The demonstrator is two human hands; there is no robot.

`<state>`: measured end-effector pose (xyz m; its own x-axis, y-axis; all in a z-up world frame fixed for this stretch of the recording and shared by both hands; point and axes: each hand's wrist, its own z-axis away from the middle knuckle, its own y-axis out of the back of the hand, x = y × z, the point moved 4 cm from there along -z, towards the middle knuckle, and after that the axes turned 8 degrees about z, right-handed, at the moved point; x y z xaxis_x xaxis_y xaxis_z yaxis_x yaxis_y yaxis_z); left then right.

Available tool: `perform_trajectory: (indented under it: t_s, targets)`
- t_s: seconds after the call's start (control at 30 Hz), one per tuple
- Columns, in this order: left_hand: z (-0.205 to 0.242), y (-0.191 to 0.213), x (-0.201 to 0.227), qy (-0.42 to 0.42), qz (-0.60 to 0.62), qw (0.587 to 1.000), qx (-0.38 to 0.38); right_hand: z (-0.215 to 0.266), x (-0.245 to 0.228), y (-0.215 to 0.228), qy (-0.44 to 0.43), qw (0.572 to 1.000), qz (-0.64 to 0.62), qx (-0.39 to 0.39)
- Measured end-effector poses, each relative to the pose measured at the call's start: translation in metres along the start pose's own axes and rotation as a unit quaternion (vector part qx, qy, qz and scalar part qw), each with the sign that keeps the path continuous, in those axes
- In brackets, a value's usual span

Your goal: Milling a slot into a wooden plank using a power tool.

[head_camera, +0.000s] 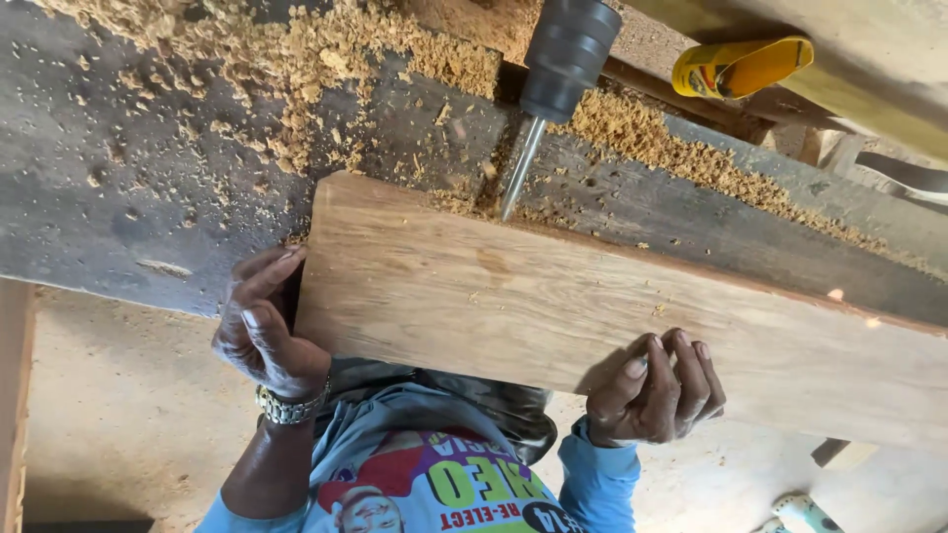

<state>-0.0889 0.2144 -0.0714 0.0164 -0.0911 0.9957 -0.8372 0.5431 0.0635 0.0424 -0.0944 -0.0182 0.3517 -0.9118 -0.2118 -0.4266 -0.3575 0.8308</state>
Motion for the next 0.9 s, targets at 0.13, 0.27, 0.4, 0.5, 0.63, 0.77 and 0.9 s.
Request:
perform_trajectory:
  t_s: [0.13,0.27,0.4,0.5,0.63,0.77,0.9]
  targets:
    - [0.0,0.0,-0.001,0.007,0.008,1.0,0.001,-0.002,-0.001,-0.001,-0.001,1.0,0.002,-0.001]
    - [-0.004,-0.002,0.001,-0.001,-0.016,1.0,-0.01,-0.003,0.0,-0.002,-0.01,1.0,-0.004,-0.006]
    - [-0.005,-0.003,0.001,-0.003,-0.022,1.0,-0.013,0.005,0.01,0.0,-0.01,0.999,0.014,-0.041]
    - [-0.005,-0.003,0.0,0.002,-0.028,1.0,-0.013,0.004,0.009,-0.001,-0.01,0.999,0.011,-0.038]
    - [-0.005,-0.004,-0.002,0.009,-0.032,0.999,-0.011,0.0,0.008,-0.001,-0.012,0.999,0.011,-0.04]
    - [-0.006,-0.006,-0.003,0.007,-0.021,1.0,-0.009,-0.003,0.007,-0.003,-0.008,0.999,0.013,-0.043]
    - [-0.006,-0.007,-0.005,0.015,-0.005,1.0,0.0,-0.005,0.005,-0.005,-0.008,0.999,0.011,-0.03]
